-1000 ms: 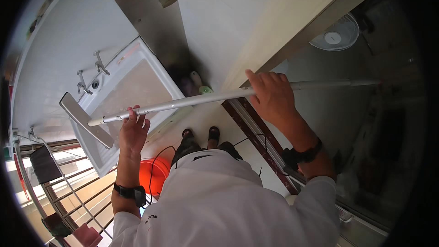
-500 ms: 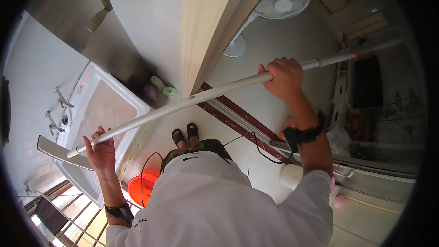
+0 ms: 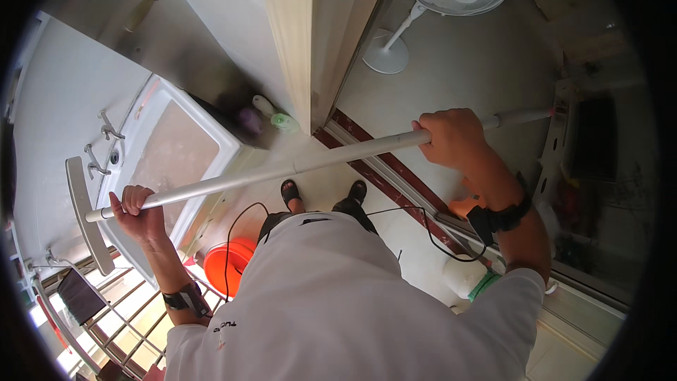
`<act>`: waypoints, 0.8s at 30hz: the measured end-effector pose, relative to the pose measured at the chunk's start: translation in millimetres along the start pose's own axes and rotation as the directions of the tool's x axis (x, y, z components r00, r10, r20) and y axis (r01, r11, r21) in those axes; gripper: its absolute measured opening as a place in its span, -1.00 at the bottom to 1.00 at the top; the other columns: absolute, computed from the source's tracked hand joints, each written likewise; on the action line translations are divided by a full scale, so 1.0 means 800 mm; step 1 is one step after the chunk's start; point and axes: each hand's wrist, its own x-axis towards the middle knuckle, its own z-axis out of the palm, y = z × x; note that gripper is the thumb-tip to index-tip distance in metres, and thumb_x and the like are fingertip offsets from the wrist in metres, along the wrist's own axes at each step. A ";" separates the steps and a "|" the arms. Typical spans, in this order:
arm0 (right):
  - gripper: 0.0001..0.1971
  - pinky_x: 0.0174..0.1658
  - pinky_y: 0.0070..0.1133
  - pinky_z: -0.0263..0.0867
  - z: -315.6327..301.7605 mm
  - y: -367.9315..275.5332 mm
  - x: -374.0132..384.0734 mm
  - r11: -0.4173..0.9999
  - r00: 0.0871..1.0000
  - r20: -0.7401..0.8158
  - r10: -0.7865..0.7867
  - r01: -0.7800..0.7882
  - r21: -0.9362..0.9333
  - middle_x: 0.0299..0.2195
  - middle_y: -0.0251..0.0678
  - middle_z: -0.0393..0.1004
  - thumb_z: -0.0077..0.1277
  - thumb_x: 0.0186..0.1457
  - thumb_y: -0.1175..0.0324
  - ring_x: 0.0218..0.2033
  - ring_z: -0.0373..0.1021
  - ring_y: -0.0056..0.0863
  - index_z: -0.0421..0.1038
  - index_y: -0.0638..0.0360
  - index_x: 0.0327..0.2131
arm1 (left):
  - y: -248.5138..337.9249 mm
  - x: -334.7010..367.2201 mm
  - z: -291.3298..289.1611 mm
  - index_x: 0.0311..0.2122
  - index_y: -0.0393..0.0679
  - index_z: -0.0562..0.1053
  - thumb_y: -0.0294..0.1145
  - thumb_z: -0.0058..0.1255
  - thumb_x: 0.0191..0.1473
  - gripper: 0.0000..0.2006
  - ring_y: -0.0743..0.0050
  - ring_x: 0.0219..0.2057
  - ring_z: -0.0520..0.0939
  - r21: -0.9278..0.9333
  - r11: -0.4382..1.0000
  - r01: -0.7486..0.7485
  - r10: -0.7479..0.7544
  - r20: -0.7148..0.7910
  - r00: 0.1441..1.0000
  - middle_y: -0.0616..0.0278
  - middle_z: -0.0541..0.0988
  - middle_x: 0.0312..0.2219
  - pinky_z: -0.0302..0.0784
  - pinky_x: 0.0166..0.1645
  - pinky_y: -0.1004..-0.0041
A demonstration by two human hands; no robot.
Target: Mopping a bedroom floor and then cleaning the mop head at a laundry sink.
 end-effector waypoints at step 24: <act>-0.88 -0.32 -0.31 0.39 0.004 0.026 -0.016 0.997 0.999 0.009 0.052 -0.053 0.064 -0.48 -0.18 0.51 0.09 -0.03 0.41 -0.41 0.48 -0.18 0.42 0.13 -0.37 | -0.030 -0.030 0.055 -0.70 0.04 0.08 -0.45 -0.20 0.19 -0.59 0.67 -0.80 0.06 0.173 0.951 -0.256 0.231 0.152 0.961 0.48 0.03 -0.82 0.14 -0.63 0.59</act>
